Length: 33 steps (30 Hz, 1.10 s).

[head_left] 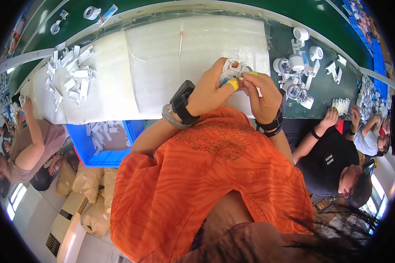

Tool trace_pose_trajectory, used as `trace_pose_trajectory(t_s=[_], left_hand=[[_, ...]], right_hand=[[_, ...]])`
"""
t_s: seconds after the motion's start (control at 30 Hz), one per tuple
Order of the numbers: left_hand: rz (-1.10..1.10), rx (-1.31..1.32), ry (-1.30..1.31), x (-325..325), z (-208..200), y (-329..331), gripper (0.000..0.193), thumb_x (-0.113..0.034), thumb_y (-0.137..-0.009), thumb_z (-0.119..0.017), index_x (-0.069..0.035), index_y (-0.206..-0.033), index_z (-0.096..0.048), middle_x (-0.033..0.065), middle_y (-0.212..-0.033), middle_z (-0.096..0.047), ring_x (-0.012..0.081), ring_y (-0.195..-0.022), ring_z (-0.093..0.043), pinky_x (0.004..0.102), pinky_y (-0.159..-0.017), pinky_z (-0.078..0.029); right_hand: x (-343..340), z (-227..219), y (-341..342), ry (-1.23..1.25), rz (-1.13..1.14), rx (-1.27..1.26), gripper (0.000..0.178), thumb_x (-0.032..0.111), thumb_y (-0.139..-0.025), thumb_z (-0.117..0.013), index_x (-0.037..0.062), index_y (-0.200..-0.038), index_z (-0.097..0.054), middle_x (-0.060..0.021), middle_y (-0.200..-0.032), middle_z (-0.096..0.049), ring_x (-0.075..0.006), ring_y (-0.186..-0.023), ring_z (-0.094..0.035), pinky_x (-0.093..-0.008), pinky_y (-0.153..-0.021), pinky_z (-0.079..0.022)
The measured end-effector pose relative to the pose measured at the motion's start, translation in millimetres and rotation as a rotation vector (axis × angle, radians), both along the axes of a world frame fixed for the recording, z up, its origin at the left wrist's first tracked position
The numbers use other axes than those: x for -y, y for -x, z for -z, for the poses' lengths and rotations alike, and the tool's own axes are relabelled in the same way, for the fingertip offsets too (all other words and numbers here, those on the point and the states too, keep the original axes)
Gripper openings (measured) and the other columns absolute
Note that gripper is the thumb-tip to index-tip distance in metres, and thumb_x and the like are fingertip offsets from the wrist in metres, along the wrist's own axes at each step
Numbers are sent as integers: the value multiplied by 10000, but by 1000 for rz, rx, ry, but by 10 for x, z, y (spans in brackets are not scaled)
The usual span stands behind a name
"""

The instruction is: The person is assembling plastic parts onto yellow electronic components at a factory workstation.

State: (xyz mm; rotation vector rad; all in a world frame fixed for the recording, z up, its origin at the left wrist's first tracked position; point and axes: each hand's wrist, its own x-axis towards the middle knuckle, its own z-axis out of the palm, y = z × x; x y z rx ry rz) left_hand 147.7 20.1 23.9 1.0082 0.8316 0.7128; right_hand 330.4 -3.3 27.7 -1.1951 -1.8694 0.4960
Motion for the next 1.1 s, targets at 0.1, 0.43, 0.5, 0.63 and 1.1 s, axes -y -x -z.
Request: trace_pose_trajectory(t_s=[0.1, 0.43, 0.5, 0.63, 1.1], left_hand=[[-6, -30, -40, 6, 38, -14, 395, -29, -877, -486, -7, -1264, -410, 78, -922, -604, 95, -719, -563, 246, -592, -491], [34, -96, -214, 46, 16, -57, 377, -44, -891, -502, -33, -1259, -419, 59, -998, -590, 70, -725, -551, 220, -574, -479], [31, -97, -210, 53, -4, -56, 375, -49, -892, -504, -32, -1257, -420, 62, -994, -588, 70, -716, -550, 219, -575, -481], [4, -89, -230, 64, 6, -58, 372, -54, -893, -507, -29, -1254, -420, 69, -988, -587, 71, -697, -548, 221, -581, -488], [-1, -108, -226, 77, -16, -70, 445, 1, -830, -409, -27, -1274, -412, 82, -970, -585, 76, -655, -534, 231, -577, -459]], right_hand=[[5, -57, 46, 0, 32, -71, 225, -73, -788, -696, 21, -992, -685, -120, -933, -635, -217, -790, -649, -283, -641, -522], [34, 58, -12, -53, 73, -1, 240, -19, -704, -767, 70, -913, -688, -82, -888, -605, -259, -788, -579, -337, -682, -477], [31, 57, -4, -71, 90, 19, 238, -12, -704, -769, 75, -910, -688, -77, -873, -596, -259, -800, -570, -346, -710, -471], [28, 50, -2, -57, 80, 19, 239, -9, -700, -771, 79, -907, -689, -71, -860, -587, -261, -808, -560, -354, -727, -465], [1, 159, -33, -90, 53, 3, 252, -5, -682, -782, 96, -900, -705, -70, -875, -566, -267, -813, -550, -351, -726, -457]])
